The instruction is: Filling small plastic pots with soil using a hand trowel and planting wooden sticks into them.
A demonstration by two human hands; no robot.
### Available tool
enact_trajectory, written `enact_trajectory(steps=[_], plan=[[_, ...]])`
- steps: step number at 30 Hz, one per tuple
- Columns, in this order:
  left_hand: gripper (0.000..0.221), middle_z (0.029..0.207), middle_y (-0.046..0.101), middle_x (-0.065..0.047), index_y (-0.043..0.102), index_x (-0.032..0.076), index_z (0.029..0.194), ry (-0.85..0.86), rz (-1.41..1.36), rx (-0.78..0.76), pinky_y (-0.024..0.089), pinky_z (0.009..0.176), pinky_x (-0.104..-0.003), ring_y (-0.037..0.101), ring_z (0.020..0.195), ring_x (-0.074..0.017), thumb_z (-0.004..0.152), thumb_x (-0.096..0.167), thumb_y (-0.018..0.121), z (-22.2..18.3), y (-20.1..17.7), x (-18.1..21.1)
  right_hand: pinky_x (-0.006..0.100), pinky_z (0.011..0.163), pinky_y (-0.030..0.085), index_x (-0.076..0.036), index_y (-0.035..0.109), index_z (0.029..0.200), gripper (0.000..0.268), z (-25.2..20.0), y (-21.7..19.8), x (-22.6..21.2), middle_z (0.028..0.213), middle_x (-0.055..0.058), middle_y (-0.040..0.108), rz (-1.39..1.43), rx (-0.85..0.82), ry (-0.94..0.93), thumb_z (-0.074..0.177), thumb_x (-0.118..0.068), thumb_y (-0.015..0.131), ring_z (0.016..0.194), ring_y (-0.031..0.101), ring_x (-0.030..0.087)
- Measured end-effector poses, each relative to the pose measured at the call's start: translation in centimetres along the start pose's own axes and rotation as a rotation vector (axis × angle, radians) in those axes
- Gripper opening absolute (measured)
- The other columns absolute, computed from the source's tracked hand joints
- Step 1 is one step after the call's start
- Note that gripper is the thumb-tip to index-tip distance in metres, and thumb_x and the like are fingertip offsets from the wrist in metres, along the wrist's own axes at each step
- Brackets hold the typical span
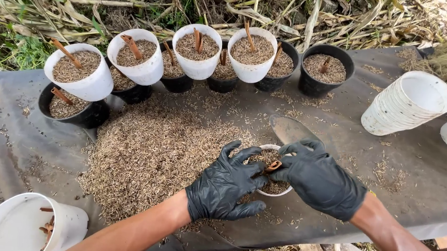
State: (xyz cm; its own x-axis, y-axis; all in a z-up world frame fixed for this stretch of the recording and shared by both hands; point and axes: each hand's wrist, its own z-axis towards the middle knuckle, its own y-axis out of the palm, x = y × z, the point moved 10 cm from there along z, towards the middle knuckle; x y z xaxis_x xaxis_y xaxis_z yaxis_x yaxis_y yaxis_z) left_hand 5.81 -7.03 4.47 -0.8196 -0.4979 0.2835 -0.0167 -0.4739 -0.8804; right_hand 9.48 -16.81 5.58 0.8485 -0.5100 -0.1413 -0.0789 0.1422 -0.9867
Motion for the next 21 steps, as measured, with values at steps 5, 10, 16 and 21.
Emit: enact_trajectory(steps=[5,10,16,21], plan=[[0.063,0.125,0.056,-0.012,0.057,0.022,0.14,0.035,0.028,0.013,0.016,0.118,-0.061,0.042,0.142,-0.042,0.1,0.06,0.026,0.1,-0.3,0.0,0.058,0.097,0.034,-0.036,0.081,0.107,0.043,0.1,-1.1,-0.5,0.113,-0.015,0.078,-0.026,0.075,-0.042,0.087,-0.006,0.057,0.115,0.061,0.032],[0.073,0.14,0.052,-0.009,0.051,0.02,0.143,-0.008,0.016,-0.057,0.006,0.122,-0.061,0.032,0.146,-0.0345,0.098,0.067,0.017,0.0,0.7,-0.7,0.062,0.108,0.023,-0.043,0.078,0.106,0.056,-0.5,0.8,0.5,0.127,-0.02,0.071,-0.107,-0.001,0.018,0.079,-0.002,0.051,0.134,0.051,0.031],[0.054,0.117,0.056,-0.006,0.056,0.016,0.106,-0.04,-0.034,-0.037,0.011,0.123,-0.062,0.042,0.138,-0.0344,0.098,0.062,0.029,-0.4,0.5,-1.3,0.064,0.115,0.02,-0.04,0.077,0.115,0.048,-1.0,0.5,1.3,0.121,-0.015,0.076,-0.017,-0.031,0.079,0.087,-0.006,0.058,0.14,0.047,0.036],[0.044,0.124,0.055,0.001,0.053,0.02,0.12,-0.208,-0.152,-0.047,0.013,0.124,-0.05,0.041,0.139,-0.0189,0.097,0.058,0.046,-0.7,0.8,-2.0,0.061,0.113,0.019,-0.04,0.073,0.09,0.024,-2.3,1.6,2.3,0.105,-0.019,0.073,-0.182,0.006,0.061,0.084,-0.02,0.059,0.13,0.052,0.02]])
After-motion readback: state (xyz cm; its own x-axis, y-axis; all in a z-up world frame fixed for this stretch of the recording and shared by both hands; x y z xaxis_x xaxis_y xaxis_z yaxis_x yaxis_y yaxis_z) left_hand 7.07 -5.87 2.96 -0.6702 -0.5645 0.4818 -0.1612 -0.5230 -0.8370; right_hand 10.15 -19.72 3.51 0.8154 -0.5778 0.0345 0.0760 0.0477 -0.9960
